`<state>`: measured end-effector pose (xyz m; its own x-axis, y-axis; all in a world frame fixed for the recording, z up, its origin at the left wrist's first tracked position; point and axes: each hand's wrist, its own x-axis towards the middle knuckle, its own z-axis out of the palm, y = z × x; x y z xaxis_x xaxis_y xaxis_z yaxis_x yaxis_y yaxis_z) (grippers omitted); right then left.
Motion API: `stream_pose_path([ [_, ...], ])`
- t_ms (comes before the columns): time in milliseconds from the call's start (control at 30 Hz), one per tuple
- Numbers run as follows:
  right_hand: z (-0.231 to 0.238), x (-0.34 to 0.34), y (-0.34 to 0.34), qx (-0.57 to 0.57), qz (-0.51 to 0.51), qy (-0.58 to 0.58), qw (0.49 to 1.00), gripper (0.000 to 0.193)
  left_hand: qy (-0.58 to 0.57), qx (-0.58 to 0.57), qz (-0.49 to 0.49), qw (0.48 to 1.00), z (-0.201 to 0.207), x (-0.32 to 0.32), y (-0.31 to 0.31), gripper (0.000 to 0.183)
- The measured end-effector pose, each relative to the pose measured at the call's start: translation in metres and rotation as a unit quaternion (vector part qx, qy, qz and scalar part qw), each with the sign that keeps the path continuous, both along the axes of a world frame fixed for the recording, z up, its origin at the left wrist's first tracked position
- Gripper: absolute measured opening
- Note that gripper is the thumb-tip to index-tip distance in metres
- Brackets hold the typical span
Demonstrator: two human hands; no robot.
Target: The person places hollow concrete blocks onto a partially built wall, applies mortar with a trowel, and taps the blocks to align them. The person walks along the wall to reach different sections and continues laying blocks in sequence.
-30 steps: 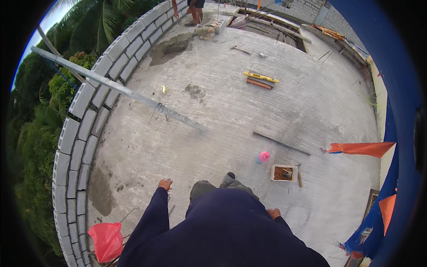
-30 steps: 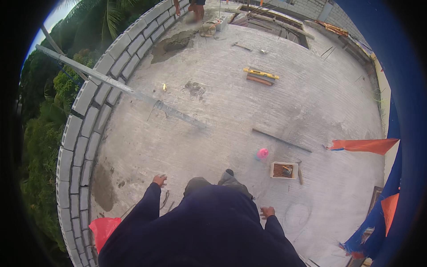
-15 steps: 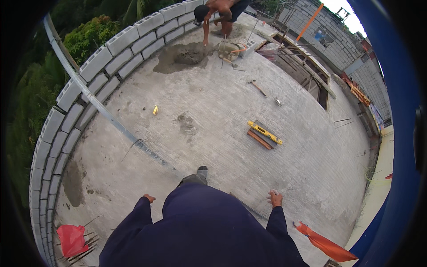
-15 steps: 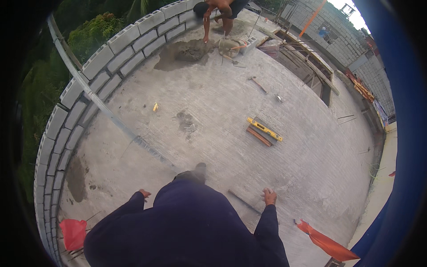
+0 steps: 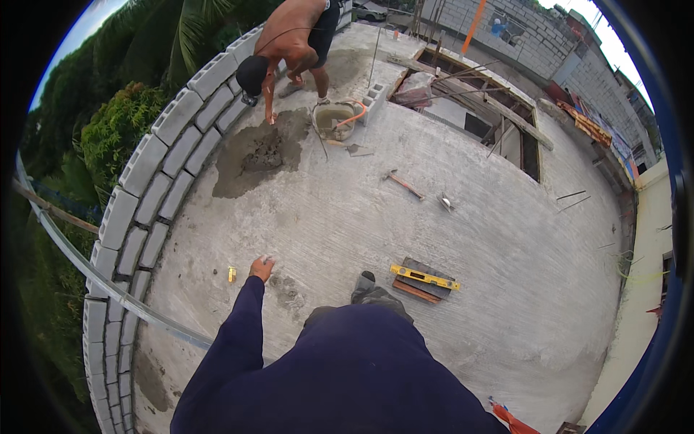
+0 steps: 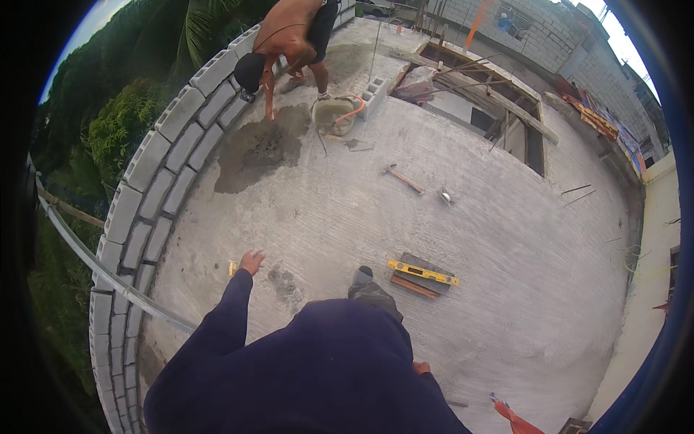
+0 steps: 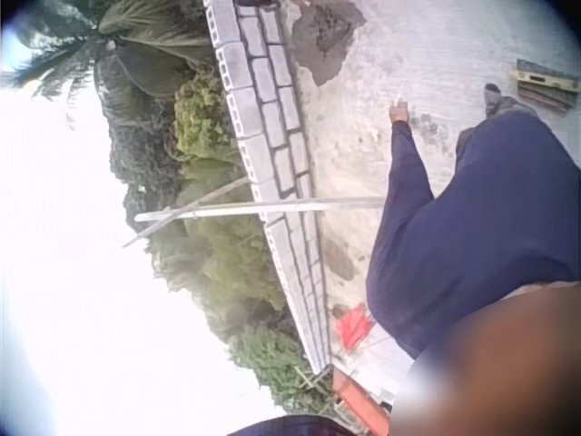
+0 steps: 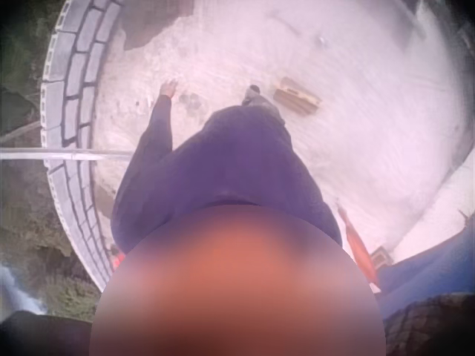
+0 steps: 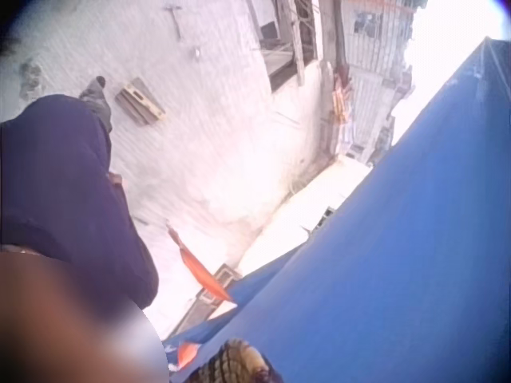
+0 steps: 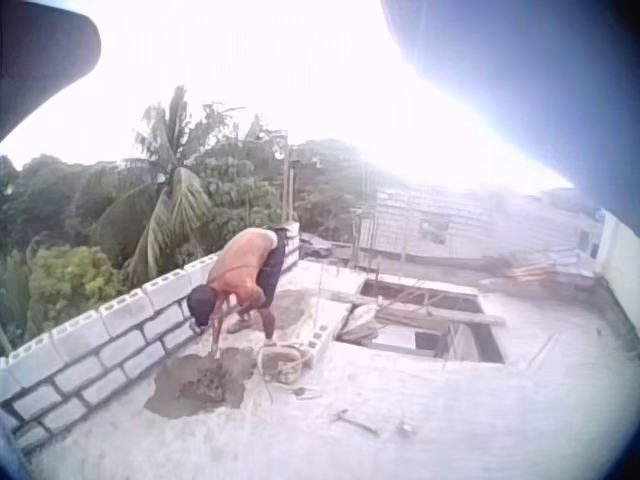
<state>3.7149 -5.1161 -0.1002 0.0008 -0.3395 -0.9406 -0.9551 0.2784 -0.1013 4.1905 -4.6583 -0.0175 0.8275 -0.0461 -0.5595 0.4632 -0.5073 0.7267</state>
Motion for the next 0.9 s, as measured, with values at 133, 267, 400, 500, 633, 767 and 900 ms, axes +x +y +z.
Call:
stream_pose_path([
  [133, 0.072, 0.263, -0.182, -0.209, 0.15, -0.206, 0.944, 0.028, 0.317, 0.126, -0.021, 0.94, -0.063, -0.057, -0.014, 0.051],
  [267, 0.165, 0.51, -0.31, -0.241, 0.216, -0.308, 0.895, 0.03, 0.388, 0.035, 0.16, 0.907, -0.103, -0.108, -0.035, 0.046],
  [400, 0.202, 0.698, -0.338, -0.281, 0.233, -0.331, 0.87, 0.043, 0.455, 0.135, -0.032, 0.88, -0.153, -0.056, -0.075, 0.044],
  [500, 0.184, 0.784, -0.311, -0.196, 0.2, -0.337, 0.899, 0.043, 0.389, 0.172, -0.097, 0.9, -0.168, 0.087, -0.127, 0.044],
  [633, 0.145, 0.871, -0.26, -0.065, 0.214, -0.323, 0.92, 0.044, 0.067, 0.116, 0.003, 0.991, -0.117, 0.328, -0.231, 0.04],
  [767, 0.116, 0.976, -0.241, -0.028, 0.181, -0.371, 0.91, 0.043, 0.037, 0.058, -0.033, 0.997, -0.062, 0.527, -0.321, 0.038],
  [900, 0.032, 1.1, -0.234, 0.016, 0.154, -0.364, 0.919, 0.051, 0.012, 0.028, -0.032, 0.999, -0.113, 0.655, -0.373, 0.04],
])
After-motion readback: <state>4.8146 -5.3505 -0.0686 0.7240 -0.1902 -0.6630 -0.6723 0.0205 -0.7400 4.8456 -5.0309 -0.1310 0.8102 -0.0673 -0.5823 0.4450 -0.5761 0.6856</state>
